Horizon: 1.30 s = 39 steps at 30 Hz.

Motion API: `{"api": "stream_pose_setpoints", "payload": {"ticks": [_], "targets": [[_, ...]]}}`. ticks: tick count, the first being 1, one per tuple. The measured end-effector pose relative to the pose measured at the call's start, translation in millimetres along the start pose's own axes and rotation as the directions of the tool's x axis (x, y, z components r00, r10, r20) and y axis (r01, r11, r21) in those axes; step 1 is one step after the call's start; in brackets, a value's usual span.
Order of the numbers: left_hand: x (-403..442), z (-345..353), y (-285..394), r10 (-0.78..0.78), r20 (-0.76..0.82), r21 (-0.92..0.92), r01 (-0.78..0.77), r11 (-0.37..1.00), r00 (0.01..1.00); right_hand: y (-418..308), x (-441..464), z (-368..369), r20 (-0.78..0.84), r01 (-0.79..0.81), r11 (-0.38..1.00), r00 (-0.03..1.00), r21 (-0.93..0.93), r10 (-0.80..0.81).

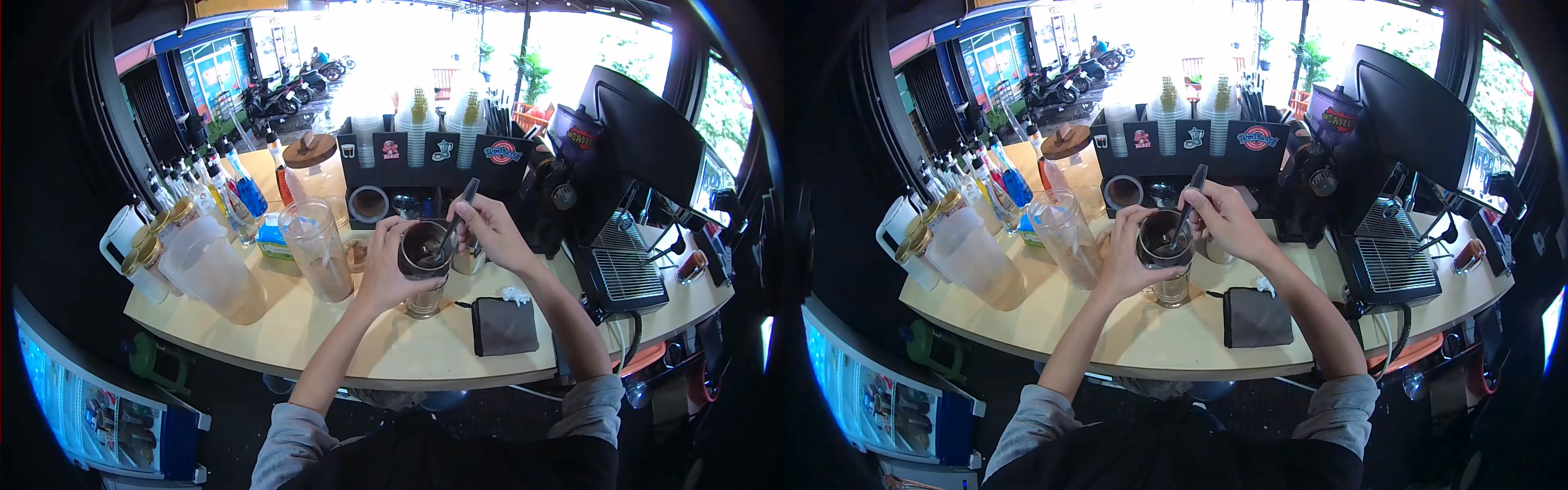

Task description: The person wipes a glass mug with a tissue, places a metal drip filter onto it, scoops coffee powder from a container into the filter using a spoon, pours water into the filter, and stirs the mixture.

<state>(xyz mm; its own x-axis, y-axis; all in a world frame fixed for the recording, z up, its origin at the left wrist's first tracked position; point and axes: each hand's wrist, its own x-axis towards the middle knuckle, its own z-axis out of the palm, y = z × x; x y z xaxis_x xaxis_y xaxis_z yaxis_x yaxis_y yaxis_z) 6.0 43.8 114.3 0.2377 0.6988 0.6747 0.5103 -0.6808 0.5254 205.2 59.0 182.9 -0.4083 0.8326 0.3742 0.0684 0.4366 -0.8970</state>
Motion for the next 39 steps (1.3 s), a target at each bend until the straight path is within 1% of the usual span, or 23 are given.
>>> {"api": "stream_pose_setpoints", "payload": {"ticks": [2, 3, 6, 8, 9, 11, 12, 14, 15, 17, 18, 20, 24, 26, 27, 29, 30, 34, 35, 36, 37, 38, 39], "targets": [[-3, 6, 1, -0.039, -0.111, 0.007, 0.04, 0.999, 0.993, 2, 1, 0, 0.019, 0.026, 1.0, 0.999, 0.015, -0.026], [-3, 8, 4, -0.039, -0.112, 0.009, 0.04, 0.999, 0.993, 2, 1, 0, 0.02, 0.027, 0.999, 0.999, 0.016, -0.028], [-3, 12, 11, -0.124, -0.189, 0.0, 0.126, 0.992, 0.974, 2, 1, 0, 0.022, 0.036, 0.999, 0.999, 0.014, -0.036], [-5, 17, 7, -0.062, -0.226, 0.078, 0.081, 0.994, 0.972, 4, 1, -1, 0.02, 0.048, 0.999, 0.999, 0.003, -0.048], [-6, 16, 11, -0.062, -0.227, 0.079, 0.082, 0.994, 0.972, 4, 1, -1, 0.021, 0.049, 0.999, 0.999, 0.003, -0.049], [-9, 14, 21, -0.117, -0.27, 0.21, 0.177, 0.961, 0.956, 6, 0, 0, 0.014, 0.049, 0.998, 0.999, 0.027, -0.05], [-9, 15, 21, -0.117, -0.269, 0.21, 0.177, 0.962, 0.956, 6, 0, -1, 0.013, 0.049, 0.998, 0.999, 0.027, -0.049], [-10, 15, 20, -0.24, -0.207, 0.099, 0.264, 0.959, 0.949, 7, -1, 0, -0.005, 0.062, 0.998, 0.998, 0.02, -0.062], [-10, 15, 19, -0.241, -0.208, 0.099, 0.266, 0.959, 0.948, 7, -1, 2, -0.004, 0.062, 0.998, 0.998, 0.021, -0.062], [-8, 18, 15, -0.22, -0.194, 0.015, 0.227, 0.974, 0.956, 7, -2, 6, -0.069, 0.05, 0.997, 0.997, 0.058, -0.046], [-8, 18, 13, -0.22, -0.195, 0.015, 0.227, 0.974, 0.956, 7, -2, 8, -0.068, 0.051, 0.997, 0.997, 0.057, -0.047], [-6, 19, 8, -0.12, -0.182, -0.017, 0.119, 0.993, 0.976, 6, -3, 11, -0.124, 0.058, 0.996, 0.991, 0.067, -0.049], [-5, 9, 10, -0.086, -0.14, 0.011, 0.088, 0.996, 0.986, 9, -7, 0, -0.079, 0.038, 0.999, 0.996, -0.01, -0.038], [-3, 4, 14, -0.08, -0.159, -0.016, 0.078, 0.997, 0.984, 6, -8, -6, -0.097, 0.081, 0.997, 0.992, 0.012, -0.08], [-2, 2, 13, -0.082, -0.158, -0.016, 0.08, 0.997, 0.984, 1, -9, -5, -0.108, 0.079, 0.992, 0.992, 0.094, -0.068], [3, -2, 12, -0.115, -0.115, -0.128, 0.1, 0.987, 0.987, -5, -10, -3, -0.096, 0.08, 0.995, 0.993, 0.067, -0.073], [3, -4, 10, -0.115, -0.113, -0.128, 0.1, 0.987, 0.987, -6, -11, -4, -0.085, 0.084, 0.996, 0.993, 0.038, -0.08], [8, -11, 3, -0.038, -0.059, -0.146, 0.029, 0.989, 0.998, -1, -11, -10, -0.061, 0.11, 0.994, 0.992, 0.023, -0.109], [8, -12, 2, -0.005, -0.046, -0.137, -0.001, 0.991, 0.999, -3, -11, -10, -0.088, 0.116, 0.992, 0.99, 0.047, -0.111], [8, -13, 1, -0.006, -0.048, -0.137, 0.0, 0.991, 0.999, -4, -11, -9, -0.114, 0.121, 0.99, 0.987, 0.071, -0.113], [7, -13, 1, -0.049, -0.025, -0.149, 0.045, 0.988, 0.998, -4, -12, -8, -0.113, 0.122, 0.99, 0.987, 0.071, -0.113], [7, -13, 0, -0.091, -0.002, -0.16, 0.09, 0.983, 0.996, -4, -14, -6, -0.093, 0.114, 0.993, 0.989, 0.019, -0.112], [7, -14, 0, -0.09, -0.001, -0.16, 0.089, 0.983, 0.996, -4, -16, -4, -0.074, 0.108, 0.994, 0.991, -0.035, -0.11]]}}
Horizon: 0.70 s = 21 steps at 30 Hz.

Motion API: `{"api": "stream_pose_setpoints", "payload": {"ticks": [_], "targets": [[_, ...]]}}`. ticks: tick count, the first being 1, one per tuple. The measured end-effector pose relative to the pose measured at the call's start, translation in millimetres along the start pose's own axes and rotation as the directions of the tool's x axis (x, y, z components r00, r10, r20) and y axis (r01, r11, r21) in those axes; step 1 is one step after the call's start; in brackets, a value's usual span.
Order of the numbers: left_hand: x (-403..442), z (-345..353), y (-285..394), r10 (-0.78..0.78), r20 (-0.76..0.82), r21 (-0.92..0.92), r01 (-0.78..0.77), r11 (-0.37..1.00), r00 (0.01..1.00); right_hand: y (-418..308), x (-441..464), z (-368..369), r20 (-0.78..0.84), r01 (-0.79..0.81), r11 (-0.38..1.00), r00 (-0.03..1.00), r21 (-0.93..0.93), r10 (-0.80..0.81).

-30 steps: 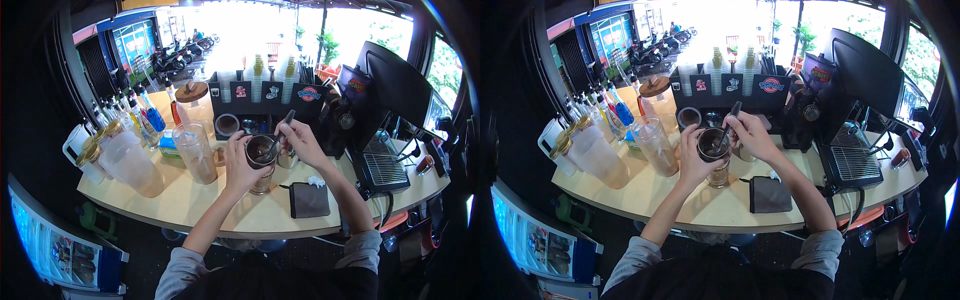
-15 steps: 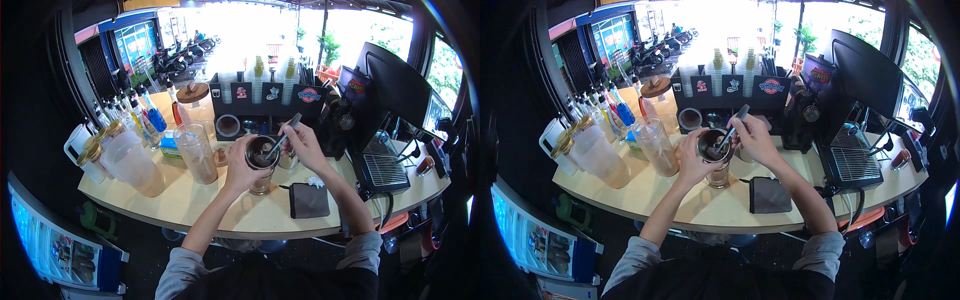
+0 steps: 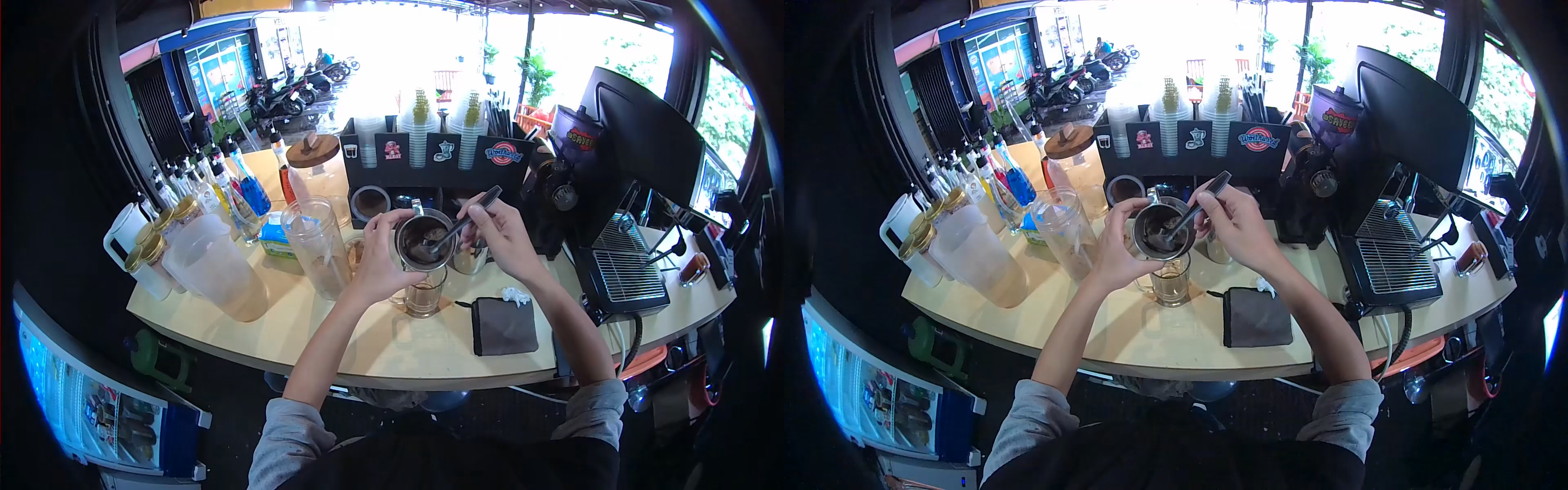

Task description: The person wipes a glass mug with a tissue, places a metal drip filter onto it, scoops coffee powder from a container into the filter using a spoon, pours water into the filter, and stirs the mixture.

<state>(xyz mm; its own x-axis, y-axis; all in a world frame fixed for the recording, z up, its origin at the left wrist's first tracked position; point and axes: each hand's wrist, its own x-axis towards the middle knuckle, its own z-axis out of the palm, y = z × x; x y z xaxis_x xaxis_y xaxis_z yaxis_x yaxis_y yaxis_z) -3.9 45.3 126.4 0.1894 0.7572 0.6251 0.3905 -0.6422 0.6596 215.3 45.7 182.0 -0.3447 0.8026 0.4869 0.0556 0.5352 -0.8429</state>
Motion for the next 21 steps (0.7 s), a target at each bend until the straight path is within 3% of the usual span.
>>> {"api": "stream_pose_setpoints", "payload": {"ticks": [3, 6, 8, 10, 13, 19, 21], "targets": [[-1, -3, 1, 0.002, 0.032, 0.092, -0.005, 0.996, 0.999, 2, 3, -5, -0.037, 0.011, 0.998, 0.999, 0.065, -0.009], [2, -5, 0, 0.123, 0.009, 0.136, -0.123, 0.983, 0.992, -2, 2, 0, -0.017, -0.017, 0.998, 1.0, 0.065, 0.019], [3, -5, -3, 0.052, 0.075, 0.016, -0.053, 0.998, 0.996, 0, 1, 2, 0.0, 0.012, 1.0, 1.0, 0.017, -0.012], [3, -6, -4, 0.065, 0.083, 0.022, -0.067, 0.997, 0.994, 1, 2, 2, 0.019, 0.041, 0.999, 0.999, -0.03, -0.04], [3, -6, -6, 0.083, 0.096, 0.025, -0.085, 0.996, 0.992, -3, 5, 2, -0.037, 0.019, 0.998, 0.999, 0.054, -0.017], [5, -9, -7, 0.11, 0.146, -0.009, -0.11, 0.994, 0.983, -5, 11, -7, 0.078, -0.017, 0.997, 0.997, -0.069, 0.022], [4, -9, -7, 0.116, 0.15, -0.015, -0.115, 0.993, 0.982, -5, 13, -5, 0.048, 0.037, 0.999, 0.998, -0.029, -0.036]]}}
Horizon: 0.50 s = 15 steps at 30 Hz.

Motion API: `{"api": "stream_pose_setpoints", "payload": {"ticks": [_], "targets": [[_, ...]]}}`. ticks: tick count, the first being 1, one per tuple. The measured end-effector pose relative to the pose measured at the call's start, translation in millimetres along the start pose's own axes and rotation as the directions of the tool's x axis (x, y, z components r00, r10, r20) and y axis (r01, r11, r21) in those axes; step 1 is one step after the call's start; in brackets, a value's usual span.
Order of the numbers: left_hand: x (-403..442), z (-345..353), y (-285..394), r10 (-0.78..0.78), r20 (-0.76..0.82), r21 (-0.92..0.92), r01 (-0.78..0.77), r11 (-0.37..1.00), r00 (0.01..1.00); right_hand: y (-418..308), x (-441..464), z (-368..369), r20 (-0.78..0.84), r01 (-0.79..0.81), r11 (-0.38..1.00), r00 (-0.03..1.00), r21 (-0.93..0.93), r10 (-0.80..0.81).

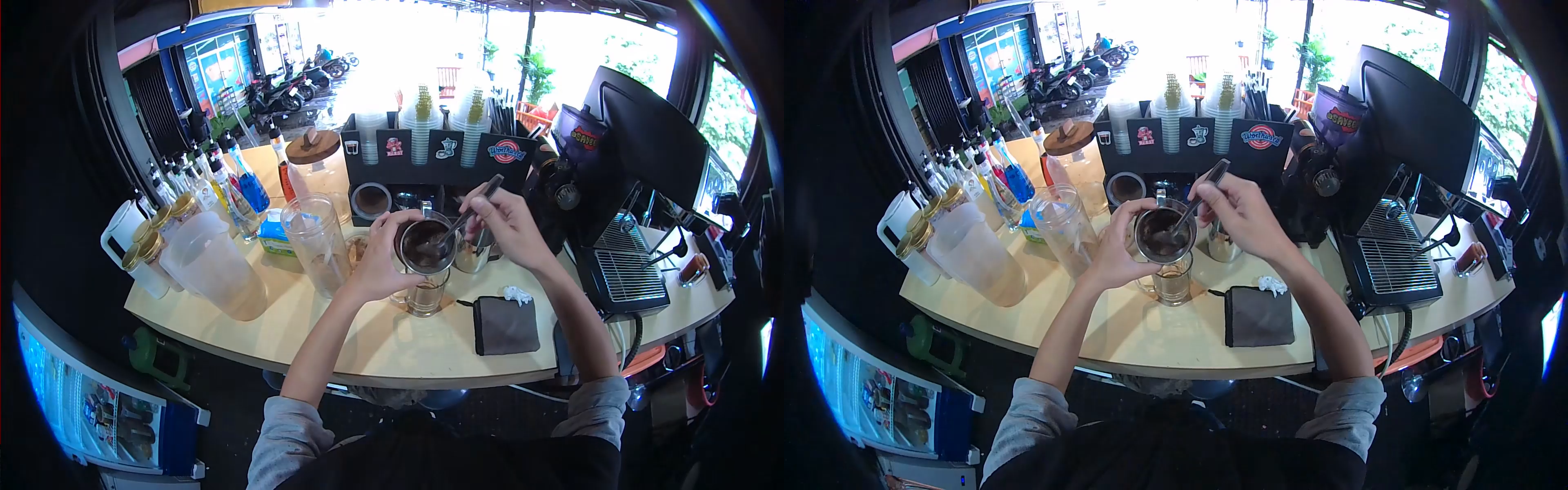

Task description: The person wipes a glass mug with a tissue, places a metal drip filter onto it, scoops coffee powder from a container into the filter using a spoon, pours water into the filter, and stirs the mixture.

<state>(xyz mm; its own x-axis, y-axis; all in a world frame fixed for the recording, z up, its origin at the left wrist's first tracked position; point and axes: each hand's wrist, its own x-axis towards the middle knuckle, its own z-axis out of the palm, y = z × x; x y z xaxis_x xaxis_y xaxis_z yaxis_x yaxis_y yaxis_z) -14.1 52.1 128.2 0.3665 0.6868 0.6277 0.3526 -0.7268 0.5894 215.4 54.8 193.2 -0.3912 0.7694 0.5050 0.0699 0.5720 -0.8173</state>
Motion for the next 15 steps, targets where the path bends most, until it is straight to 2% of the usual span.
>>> {"api": "stream_pose_setpoints", "payload": {"ticks": [2, 6, 9, 11, 14, 15], "targets": [[0, 1, -1, -0.012, -0.013, -0.032, 0.011, 0.999, 1.0, -2, -2, 5, 0.047, -0.012, 1.0, 0.999, -0.022, 0.013], [-2, 4, -3, -0.032, -0.01, -0.063, 0.032, 0.997, 0.999, -8, 0, 12, -0.074, -0.014, 0.998, 0.997, 0.055, 0.018], [-3, 3, -3, -0.035, -0.026, -0.082, 0.033, 0.996, 0.999, -5, 0, 13, -0.032, -0.043, 0.998, 0.999, -0.037, 0.042], [-5, 2, -2, -0.034, -0.042, -0.069, 0.031, 0.997, 0.999, -8, 1, 12, -0.101, -0.029, 0.996, 0.995, -0.09, 0.02], [-6, 5, -3, -0.033, -0.088, -0.073, 0.026, 0.997, 0.996, -10, 0, 18, -0.129, -0.003, 1.0, 0.992, 0.023, 0.006], [-6, 6, -5, -0.032, -0.089, -0.073, 0.026, 0.997, 0.996, -11, -3, 23, -0.105, 0.018, 1.0, 0.994, -0.011, -0.019]]}}
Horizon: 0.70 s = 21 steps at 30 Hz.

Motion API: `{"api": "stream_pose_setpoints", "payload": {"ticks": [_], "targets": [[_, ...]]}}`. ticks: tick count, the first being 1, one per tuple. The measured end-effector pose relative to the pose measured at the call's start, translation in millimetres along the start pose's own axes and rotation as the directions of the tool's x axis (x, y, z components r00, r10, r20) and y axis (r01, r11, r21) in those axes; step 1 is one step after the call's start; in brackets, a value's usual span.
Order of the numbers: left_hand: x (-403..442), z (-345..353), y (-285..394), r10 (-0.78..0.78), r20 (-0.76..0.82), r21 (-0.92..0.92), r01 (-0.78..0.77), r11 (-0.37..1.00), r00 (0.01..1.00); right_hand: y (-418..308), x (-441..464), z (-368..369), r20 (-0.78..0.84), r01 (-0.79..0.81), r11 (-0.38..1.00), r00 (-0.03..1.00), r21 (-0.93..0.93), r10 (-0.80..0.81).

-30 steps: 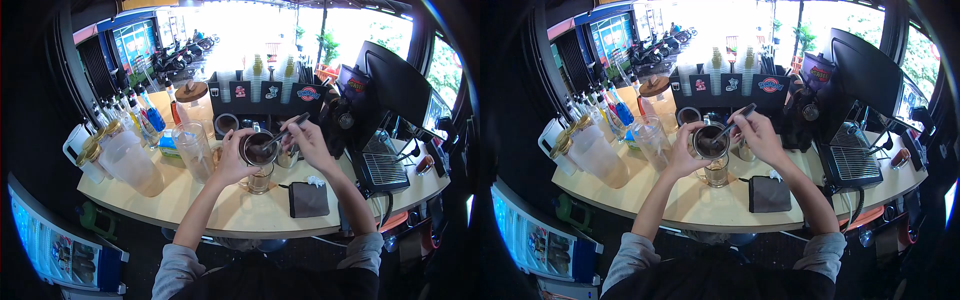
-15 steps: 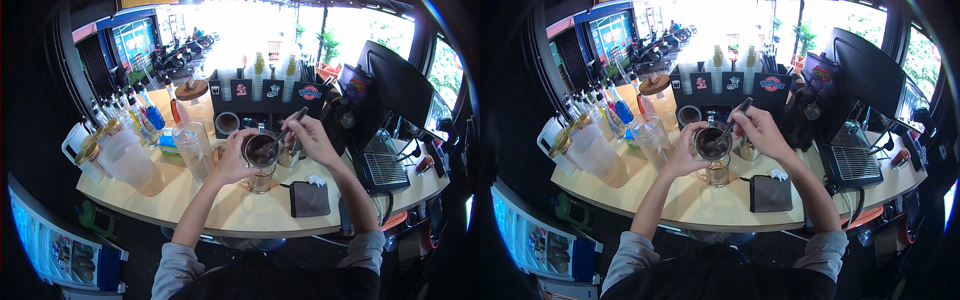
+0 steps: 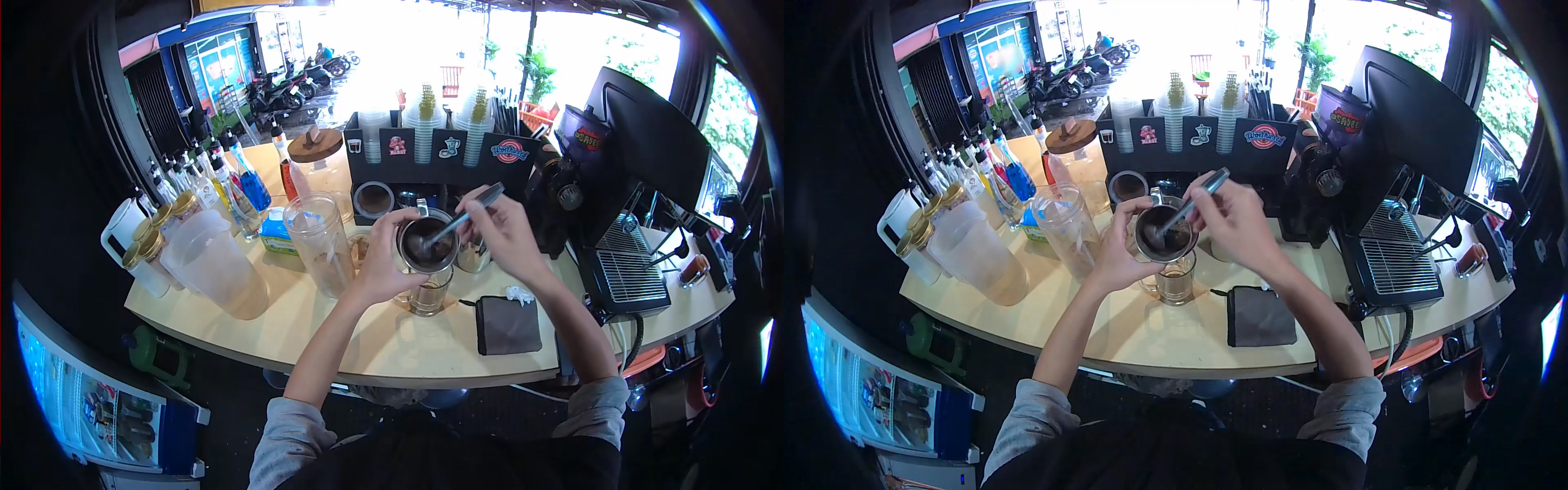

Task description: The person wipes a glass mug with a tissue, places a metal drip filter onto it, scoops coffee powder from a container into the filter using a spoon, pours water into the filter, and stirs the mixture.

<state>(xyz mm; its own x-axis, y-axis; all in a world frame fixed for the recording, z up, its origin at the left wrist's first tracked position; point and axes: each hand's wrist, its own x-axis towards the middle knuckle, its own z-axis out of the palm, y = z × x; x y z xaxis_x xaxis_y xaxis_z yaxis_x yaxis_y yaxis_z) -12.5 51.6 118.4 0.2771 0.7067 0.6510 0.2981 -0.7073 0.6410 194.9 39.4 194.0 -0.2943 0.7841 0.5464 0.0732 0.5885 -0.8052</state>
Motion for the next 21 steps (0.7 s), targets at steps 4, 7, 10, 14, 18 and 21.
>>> {"api": "stream_pose_setpoints", "payload": {"ticks": [4, 7, 10, 14, 18, 21], "targets": [[-2, 6, -7, 0.004, -0.072, -0.039, -0.006, 0.999, 0.997, 0, -2, 3, -0.097, -0.015, 0.998, 0.995, 0.069, 0.021], [-1, 5, -7, -0.011, -0.075, -0.039, 0.008, 0.999, 0.997, -1, -2, 3, -0.009, -0.06, 0.998, 0.998, 0.031, 0.06], [-1, -1, -4, -0.038, -0.026, -0.026, 0.038, 0.999, 0.999, 4, 1, -7, 0.077, -0.024, 0.995, 0.997, -0.097, 0.032], [0, -6, 3, -0.039, 0.042, 0.028, 0.038, 0.999, 0.998, -4, 11, -17, 0.129, -0.069, 0.996, 0.989, -0.051, 0.075], [2, -5, 5, 0.039, 0.067, 0.074, -0.044, 0.996, 0.997, -2, 15, -13, 0.181, 0.018, 0.989, 0.983, -0.147, 0.009], [3, -5, 7, 0.098, 0.063, 0.133, -0.105, 0.985, 0.993, -3, 18, -12, 0.155, -0.002, 0.998, 0.988, -0.07, 0.013]]}}
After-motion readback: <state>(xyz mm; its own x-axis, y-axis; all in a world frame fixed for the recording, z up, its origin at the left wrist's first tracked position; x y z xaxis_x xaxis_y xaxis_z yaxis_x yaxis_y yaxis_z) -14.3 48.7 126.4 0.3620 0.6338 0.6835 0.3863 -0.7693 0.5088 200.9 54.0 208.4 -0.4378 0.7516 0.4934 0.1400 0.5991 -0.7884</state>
